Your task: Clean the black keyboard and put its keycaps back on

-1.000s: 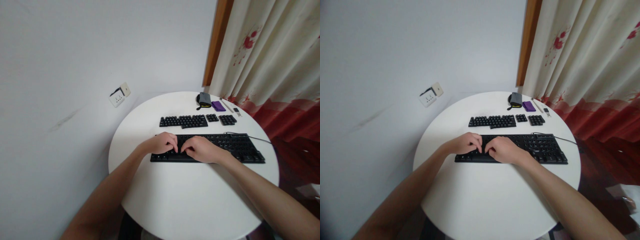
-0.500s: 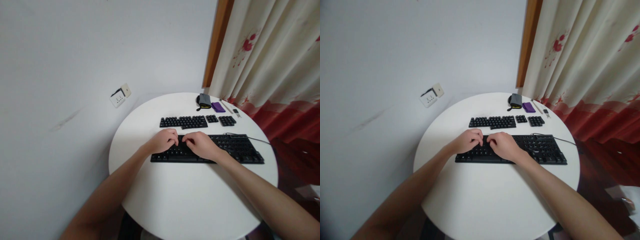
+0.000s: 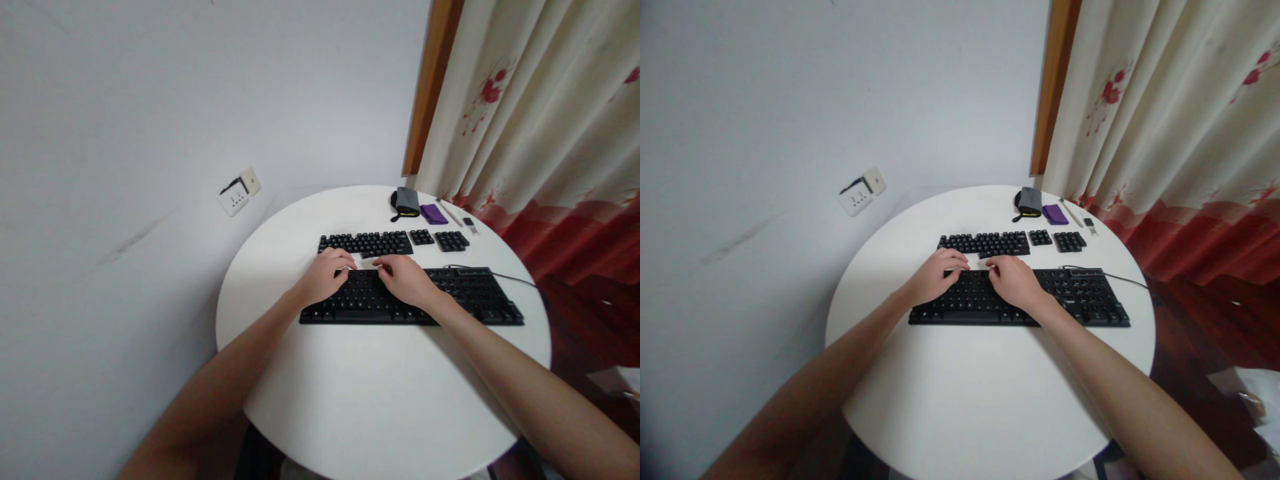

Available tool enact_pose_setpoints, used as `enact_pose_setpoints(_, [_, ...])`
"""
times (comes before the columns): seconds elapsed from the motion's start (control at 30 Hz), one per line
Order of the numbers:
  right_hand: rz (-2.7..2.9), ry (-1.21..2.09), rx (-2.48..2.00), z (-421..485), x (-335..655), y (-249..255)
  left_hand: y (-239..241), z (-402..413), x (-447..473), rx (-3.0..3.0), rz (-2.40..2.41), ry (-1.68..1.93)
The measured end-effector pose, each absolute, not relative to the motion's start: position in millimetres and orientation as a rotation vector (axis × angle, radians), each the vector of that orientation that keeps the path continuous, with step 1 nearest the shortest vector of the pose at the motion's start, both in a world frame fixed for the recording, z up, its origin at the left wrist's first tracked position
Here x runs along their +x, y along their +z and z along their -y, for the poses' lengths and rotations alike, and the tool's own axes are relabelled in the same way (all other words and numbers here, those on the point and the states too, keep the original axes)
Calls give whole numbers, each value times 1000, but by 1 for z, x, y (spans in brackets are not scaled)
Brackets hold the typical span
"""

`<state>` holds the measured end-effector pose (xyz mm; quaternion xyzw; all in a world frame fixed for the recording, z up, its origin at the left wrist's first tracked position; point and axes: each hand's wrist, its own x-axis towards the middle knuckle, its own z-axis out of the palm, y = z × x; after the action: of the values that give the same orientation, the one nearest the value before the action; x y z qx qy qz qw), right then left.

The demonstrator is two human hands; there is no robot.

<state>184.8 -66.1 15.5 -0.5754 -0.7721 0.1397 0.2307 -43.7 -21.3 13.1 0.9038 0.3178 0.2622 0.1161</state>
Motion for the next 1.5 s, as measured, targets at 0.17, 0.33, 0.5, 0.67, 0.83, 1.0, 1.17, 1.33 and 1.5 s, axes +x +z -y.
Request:
enact_pose_setpoints(0.17, [2126, 209, -1585, 61, 186, 12, 6, 18, -44, 2657, -958, 791])
enact_pose_setpoints(0.33, [2202, 15, -1569, 54, 180, 11, 4, 17, -44, 2667, -960, 767])
enact_pose_setpoints(0.5, [2318, -73, -1577, 52, 170, 8, 5, 17, -42, 2668, -979, 756])
enact_pose_setpoints(0.67, [2386, -95, -1607, 50, 166, 3, 5, 17, -43, 2673, -986, 753])
enact_pose_setpoints(0.83, [2402, -67, -1577, 49, 166, 1, 5, 18, -43, 2672, -984, 766])
enact_pose_setpoints(1.0, [2421, 9, -1513, 51, 164, 4, 5, 17, -43, 2672, -998, 771])
enact_pose_setpoints(1.17, [2413, 72, -1513, 50, 164, 5, 3, 15, -43, 2661, -1030, 780])
enact_pose_setpoints(1.33, [2411, 135, -1466, 50, 164, 4, -1, 14, -43, 2667, -1076, 725])
enact_pose_setpoints(1.5, [2422, 186, -1389, 52, 161, 2, -5, 12, -44, 2702, -1084, 665])
